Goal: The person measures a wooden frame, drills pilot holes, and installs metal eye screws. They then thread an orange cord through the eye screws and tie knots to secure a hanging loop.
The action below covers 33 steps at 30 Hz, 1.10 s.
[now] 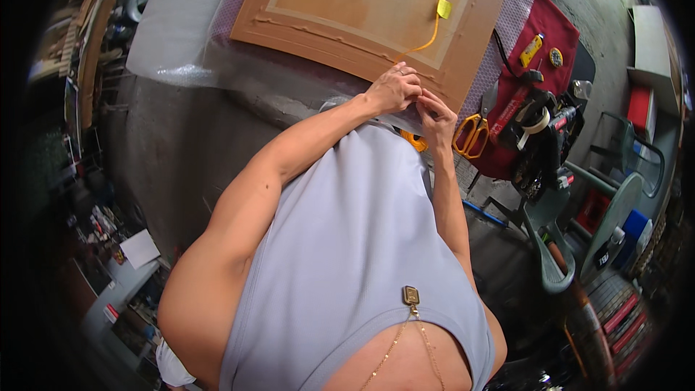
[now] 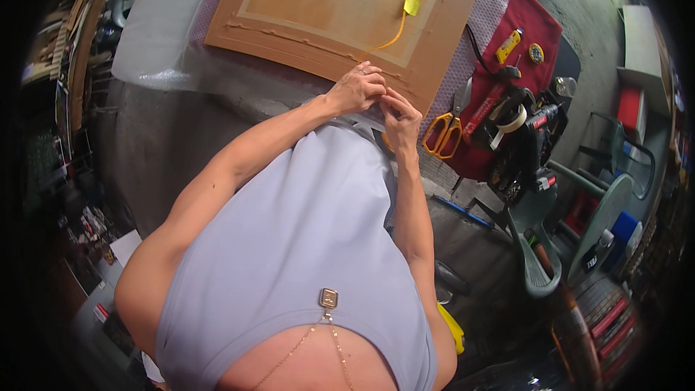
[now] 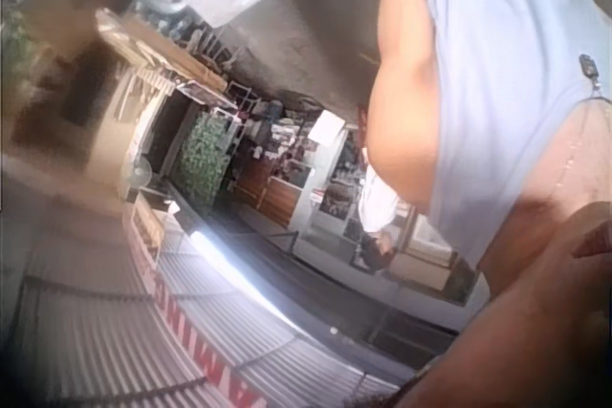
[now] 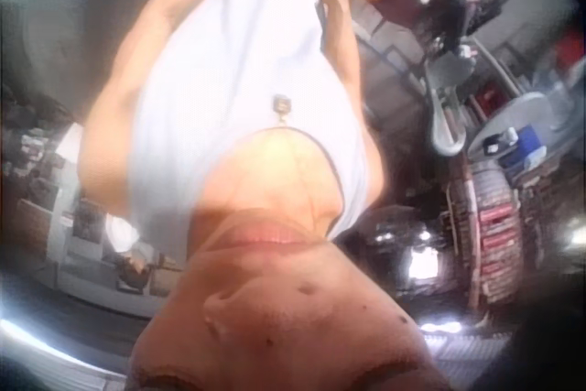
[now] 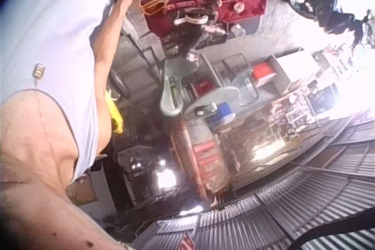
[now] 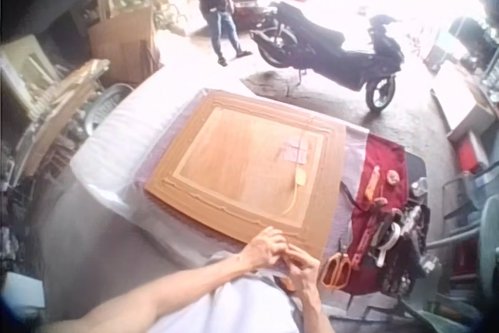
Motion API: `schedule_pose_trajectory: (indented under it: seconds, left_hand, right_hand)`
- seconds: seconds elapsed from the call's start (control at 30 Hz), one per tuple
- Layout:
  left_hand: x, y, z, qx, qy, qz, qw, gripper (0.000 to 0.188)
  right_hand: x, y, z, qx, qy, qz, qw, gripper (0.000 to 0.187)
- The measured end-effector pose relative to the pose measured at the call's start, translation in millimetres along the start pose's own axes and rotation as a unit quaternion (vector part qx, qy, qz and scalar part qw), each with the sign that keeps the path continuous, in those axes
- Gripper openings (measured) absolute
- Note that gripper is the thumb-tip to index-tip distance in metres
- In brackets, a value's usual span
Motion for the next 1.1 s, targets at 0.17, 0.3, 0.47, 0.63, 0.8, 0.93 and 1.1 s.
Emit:
schedule_pose_trajectory:
  seconds: [0.17, 0.3, 0.47, 0.63, 0.8, 0.93, 1.1]
  left_hand:
    - [-7, -3, 10, 0.058, 0.055, 0.007, 0.997, 0.008]
    - [0, -6, 9, -0.015, 0.082, -0.027, 0.996, 0.009]
    - [1, 10, -2, -0.274, 0.173, -0.208, 0.923, 0.012]
    - [-1, 14, 18, -0.523, 0.21, -0.269, 0.781, 0.012]
    - [3, 22, 13, -0.45, 0.162, -0.24, 0.845, 0.011]
    - [1, 16, 7, -0.117, 0.101, -0.184, 0.971, 0.021]
    - [-22, 5, 1, 0.054, 0.058, -0.189, 0.979, 0.022]
  right_hand:
    - [8, 5, -5, 0.016, -0.055, 0.128, 0.99, 0.018]
    - [15, -22, -6, 0.003, -0.072, 0.102, 0.992, 0.022]
    - [18, -15, -15, 0.164, -0.084, 0.085, 0.979, 0.035]
    - [17, -6, -12, 0.2, -0.126, 0.035, 0.971, 0.027]
    - [10, 5, -7, 0.15, -0.056, -0.001, 0.987, 0.017]
    - [12, 0, -13, 0.091, -0.057, 0.063, 0.992, 0.019]
    - [11, -14, -24, -0.092, -0.1, 0.031, 0.99, 0.02]
Point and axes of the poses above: each hand's wrist, its own x-axis towards the middle knuckle, its own z-axis out of the palm, y = z × x, the point moved 1 cm from there along x, towards the middle knuckle, and after that the axes turned 10 degrees about z, right-handed, at the moved point
